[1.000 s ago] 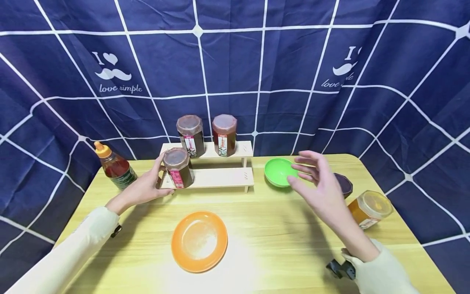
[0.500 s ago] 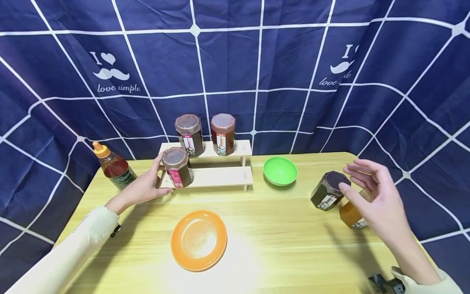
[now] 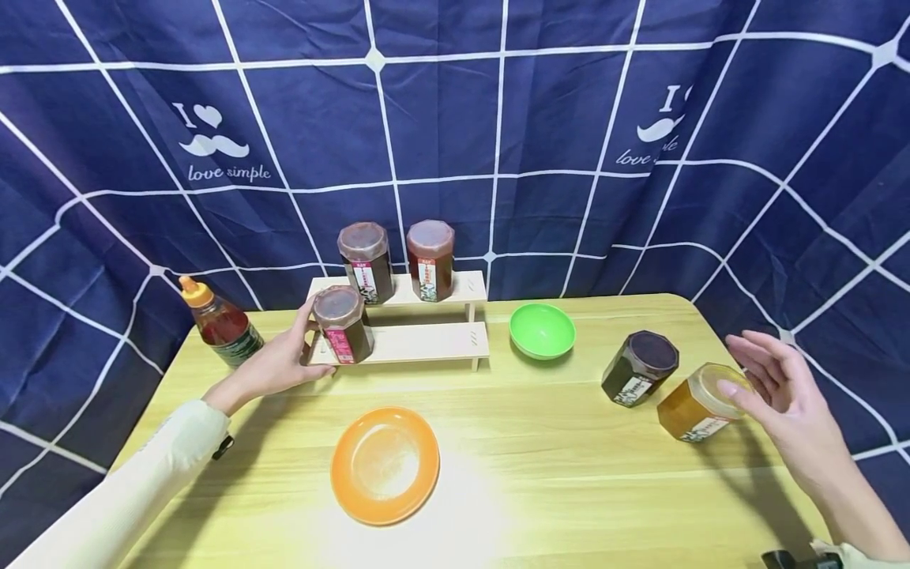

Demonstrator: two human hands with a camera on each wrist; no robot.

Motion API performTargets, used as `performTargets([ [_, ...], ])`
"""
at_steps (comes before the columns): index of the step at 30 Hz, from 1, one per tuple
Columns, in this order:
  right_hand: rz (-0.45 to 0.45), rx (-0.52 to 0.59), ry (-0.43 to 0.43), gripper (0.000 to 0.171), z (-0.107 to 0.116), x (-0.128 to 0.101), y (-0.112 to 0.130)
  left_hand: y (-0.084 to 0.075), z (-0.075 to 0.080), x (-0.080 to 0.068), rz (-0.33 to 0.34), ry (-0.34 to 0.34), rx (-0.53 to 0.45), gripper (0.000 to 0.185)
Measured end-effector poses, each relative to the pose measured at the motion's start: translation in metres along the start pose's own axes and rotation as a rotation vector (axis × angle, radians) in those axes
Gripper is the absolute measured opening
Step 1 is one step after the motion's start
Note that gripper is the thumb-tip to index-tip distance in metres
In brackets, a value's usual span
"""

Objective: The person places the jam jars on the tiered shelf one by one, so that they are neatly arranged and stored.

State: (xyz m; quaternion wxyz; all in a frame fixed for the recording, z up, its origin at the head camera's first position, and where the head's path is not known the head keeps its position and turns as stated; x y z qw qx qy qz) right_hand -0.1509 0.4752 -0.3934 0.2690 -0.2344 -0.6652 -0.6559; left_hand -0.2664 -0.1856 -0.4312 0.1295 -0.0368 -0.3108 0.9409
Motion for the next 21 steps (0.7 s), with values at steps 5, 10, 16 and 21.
performTargets([
  [5,-0.061,-0.047,0.107,0.09,0.016,-0.013,-0.017,0.001,0.0,0.0,0.007,-0.005,0.0,0.124],
  [10,-0.15,-0.027,0.227,0.106,0.022,-0.031,-0.033,0.001,-0.001,0.001,0.008,0.004,-0.009,0.124],
  [16,-0.184,-0.078,0.24,0.108,0.025,-0.039,-0.044,0.002,0.0,0.001,0.013,0.007,-0.012,0.124],
  [21,-0.182,-0.137,0.199,0.105,0.026,-0.04,-0.043,0.002,-0.001,0.001,0.012,0.002,-0.004,0.124],
])
Point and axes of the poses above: each hand's wrist, its own x-axis towards the middle knuckle, its own z-axis out of the back of the hand, y = z × x, the point moved 6 cm from there along x, towards the middle knuckle, and after that the axes turned 12 degrees about z, right-handed, at the moved point
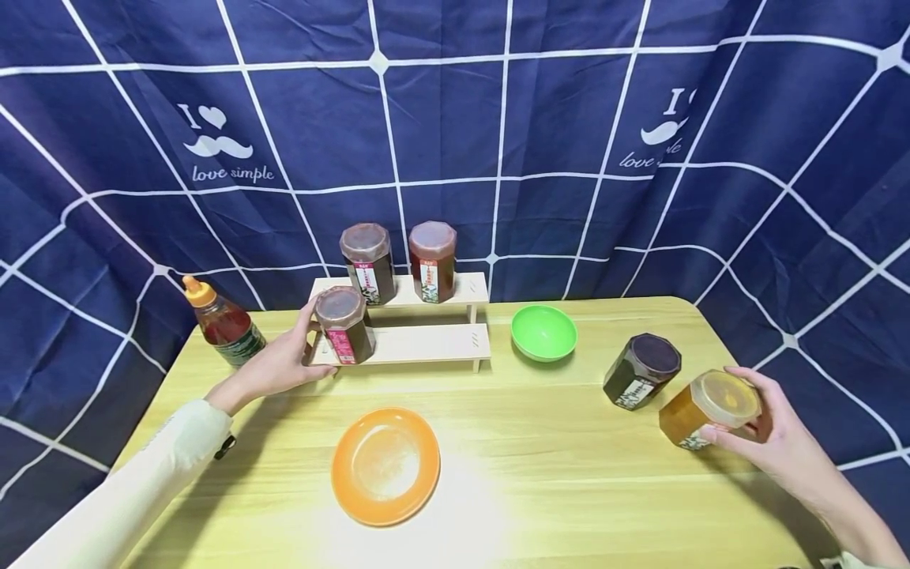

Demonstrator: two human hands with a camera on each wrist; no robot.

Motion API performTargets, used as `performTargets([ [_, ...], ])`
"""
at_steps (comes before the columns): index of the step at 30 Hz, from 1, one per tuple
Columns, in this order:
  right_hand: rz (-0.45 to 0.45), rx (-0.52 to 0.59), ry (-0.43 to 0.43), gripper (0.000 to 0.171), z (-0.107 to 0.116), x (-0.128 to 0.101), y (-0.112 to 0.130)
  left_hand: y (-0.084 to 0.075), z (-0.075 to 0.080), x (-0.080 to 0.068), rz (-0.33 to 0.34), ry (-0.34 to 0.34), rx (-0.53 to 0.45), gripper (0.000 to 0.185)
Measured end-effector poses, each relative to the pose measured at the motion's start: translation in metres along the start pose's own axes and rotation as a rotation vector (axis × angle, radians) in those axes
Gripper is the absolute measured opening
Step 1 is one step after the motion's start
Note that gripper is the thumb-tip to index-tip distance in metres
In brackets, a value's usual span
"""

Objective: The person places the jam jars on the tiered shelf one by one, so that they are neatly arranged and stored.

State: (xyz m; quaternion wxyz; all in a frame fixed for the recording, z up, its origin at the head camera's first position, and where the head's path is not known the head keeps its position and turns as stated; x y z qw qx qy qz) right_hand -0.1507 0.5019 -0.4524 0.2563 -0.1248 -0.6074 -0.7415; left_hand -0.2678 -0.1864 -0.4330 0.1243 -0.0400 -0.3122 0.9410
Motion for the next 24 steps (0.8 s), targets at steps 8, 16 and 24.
performTargets([
  [8,0.029,-0.231,-0.122,0.1,-0.001,-0.004,0.009,0.0,-0.002,0.0,-0.013,0.001,-0.008,0.124],
  [16,-0.07,-0.455,-0.114,0.097,-0.017,-0.013,0.021,0.001,-0.003,-0.002,-0.023,0.0,-0.004,0.124],
  [24,-0.069,-0.512,-0.148,0.099,-0.039,-0.005,0.042,-0.002,0.0,0.0,-0.031,0.0,-0.011,0.123],
])
Point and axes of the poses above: each hand's wrist, its own x-axis towards the middle knuckle, its own z-axis out of the back of the hand, y = z × x, the point moved 6 cm from there along x, towards the middle knuckle, and after that the axes turned 12 degrees about z, right-handed, at the moved point
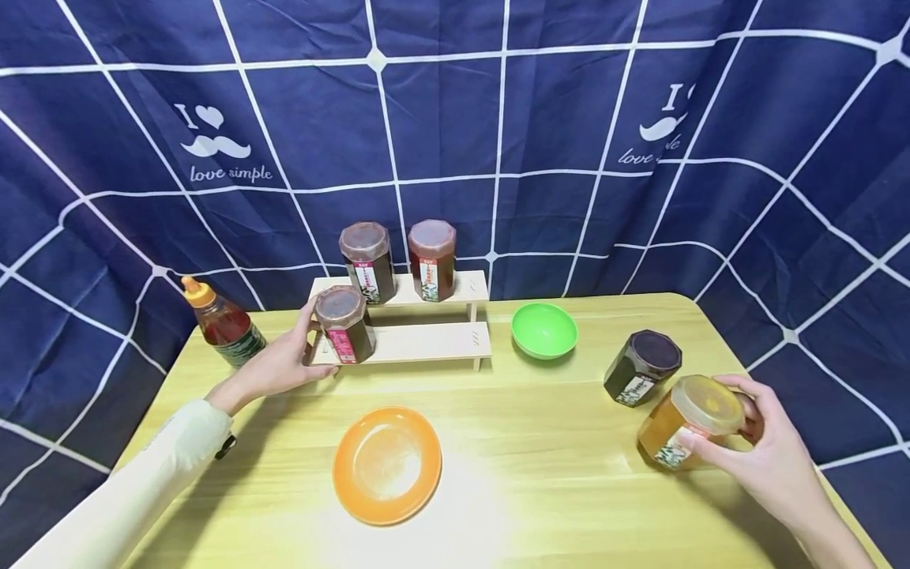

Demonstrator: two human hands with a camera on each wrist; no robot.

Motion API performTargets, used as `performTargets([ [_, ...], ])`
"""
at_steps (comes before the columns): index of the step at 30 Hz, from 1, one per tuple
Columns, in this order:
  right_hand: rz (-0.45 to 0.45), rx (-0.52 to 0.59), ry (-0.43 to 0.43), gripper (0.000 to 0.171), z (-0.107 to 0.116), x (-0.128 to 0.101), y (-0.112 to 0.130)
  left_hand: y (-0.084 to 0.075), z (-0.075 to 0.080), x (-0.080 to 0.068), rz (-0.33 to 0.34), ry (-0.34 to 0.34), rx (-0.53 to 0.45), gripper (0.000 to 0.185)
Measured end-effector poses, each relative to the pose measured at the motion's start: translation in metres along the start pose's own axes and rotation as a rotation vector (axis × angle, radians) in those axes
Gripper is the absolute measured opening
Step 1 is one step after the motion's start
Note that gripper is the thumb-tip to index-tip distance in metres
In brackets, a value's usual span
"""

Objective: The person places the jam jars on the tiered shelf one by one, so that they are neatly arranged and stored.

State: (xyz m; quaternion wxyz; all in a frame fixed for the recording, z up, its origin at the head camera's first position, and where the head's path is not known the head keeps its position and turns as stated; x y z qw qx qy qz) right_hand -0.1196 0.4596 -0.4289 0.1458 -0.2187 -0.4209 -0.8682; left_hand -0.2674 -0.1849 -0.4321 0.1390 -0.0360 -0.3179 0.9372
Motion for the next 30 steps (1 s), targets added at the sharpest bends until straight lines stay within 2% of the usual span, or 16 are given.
performTargets([
  [13,0.089,0.019,-0.006,0.103,-0.026,0.025,0.067,0.002,0.0,0.0,0.01,0.002,-0.027,0.122],
  [20,0.183,0.102,-0.009,0.103,-0.052,0.049,0.105,0.002,0.004,-0.004,-0.004,0.001,-0.024,0.119],
  [30,0.201,0.115,0.033,0.101,-0.093,0.089,0.138,0.0,0.003,-0.002,-0.003,0.004,-0.021,0.118],
])
Point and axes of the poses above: each hand's wrist, its own x-axis towards the middle knuckle, its own z-axis out of the back of the hand, y = z × x, the point moved 6 cm from there along x, towards the middle knuckle, and after that the axes turned 12 degrees about z, right-handed, at the moved point
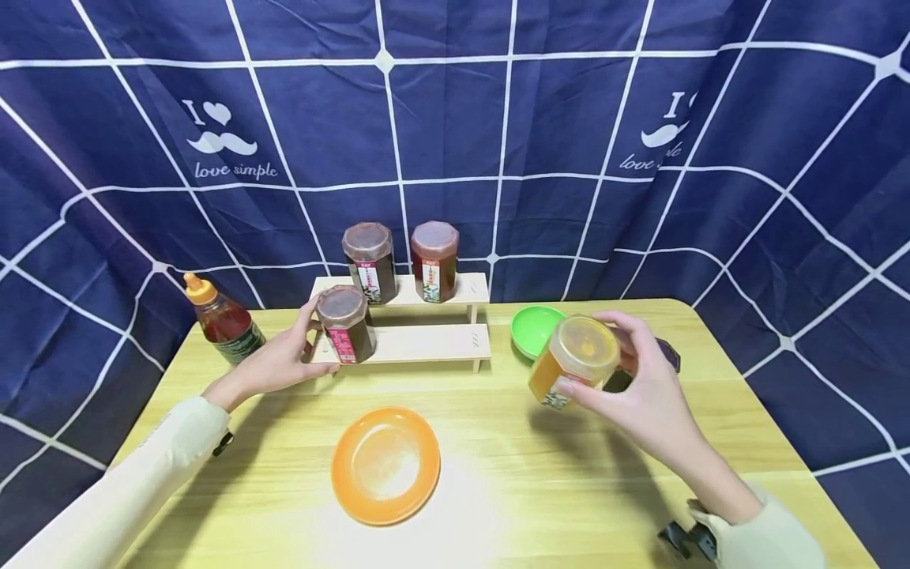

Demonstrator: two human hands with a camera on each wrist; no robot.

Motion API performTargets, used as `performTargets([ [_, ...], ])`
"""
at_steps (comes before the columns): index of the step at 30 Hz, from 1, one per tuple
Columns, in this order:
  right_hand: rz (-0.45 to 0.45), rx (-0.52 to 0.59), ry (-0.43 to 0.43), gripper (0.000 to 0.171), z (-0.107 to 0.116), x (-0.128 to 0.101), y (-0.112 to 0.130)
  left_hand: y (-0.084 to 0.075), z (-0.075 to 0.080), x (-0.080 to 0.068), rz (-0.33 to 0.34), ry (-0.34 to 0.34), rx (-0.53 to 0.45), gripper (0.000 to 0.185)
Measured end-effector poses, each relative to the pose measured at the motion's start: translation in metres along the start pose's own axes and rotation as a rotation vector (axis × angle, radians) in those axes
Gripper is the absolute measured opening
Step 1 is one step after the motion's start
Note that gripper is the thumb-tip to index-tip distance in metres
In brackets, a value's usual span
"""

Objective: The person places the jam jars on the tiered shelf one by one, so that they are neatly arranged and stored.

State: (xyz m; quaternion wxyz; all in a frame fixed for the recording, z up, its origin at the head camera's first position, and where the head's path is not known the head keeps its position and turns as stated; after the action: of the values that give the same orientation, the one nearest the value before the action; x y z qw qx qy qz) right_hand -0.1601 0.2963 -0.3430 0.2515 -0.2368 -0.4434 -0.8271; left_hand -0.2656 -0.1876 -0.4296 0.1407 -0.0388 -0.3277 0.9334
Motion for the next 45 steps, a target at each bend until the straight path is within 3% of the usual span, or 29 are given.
performTargets([
  [7,0.001,0.043,0.034,0.097,-0.043,0.027,-0.005,0.002,0.002,0.0,0.023,-0.008,0.008,0.117],
  [16,-0.021,0.184,0.094,0.09,-0.109,0.054,-0.014,0.005,0.0,0.001,0.027,-0.011,0.014,0.117],
  [25,-0.016,0.294,0.118,0.09,-0.161,0.074,-0.013,0.007,0.0,0.002,0.036,-0.004,0.004,0.117],
  [35,-0.047,0.321,0.176,0.087,-0.201,0.089,-0.015,0.007,0.0,0.003,0.042,0.008,-0.004,0.118],
  [42,-0.065,0.329,0.203,0.089,-0.212,0.093,-0.014,0.006,0.0,0.002,0.039,0.009,-0.001,0.118],
  [45,-0.059,0.272,0.223,0.09,-0.213,0.097,-0.012,0.007,0.001,0.002,0.043,0.008,0.0,0.118],
])
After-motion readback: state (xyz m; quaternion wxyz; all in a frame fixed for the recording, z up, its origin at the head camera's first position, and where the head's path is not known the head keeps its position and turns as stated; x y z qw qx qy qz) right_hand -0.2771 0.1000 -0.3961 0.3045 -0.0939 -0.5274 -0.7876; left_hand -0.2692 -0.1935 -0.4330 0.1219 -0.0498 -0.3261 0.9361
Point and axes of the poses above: each hand's wrist, its own x-axis towards the middle knuckle, its own z-axis out of the back of the hand, y = z × x, the point moved 6 cm from there along x, towards the middle knuckle, and after that the axes turned 12 degrees about z, right-handed, at the moved point
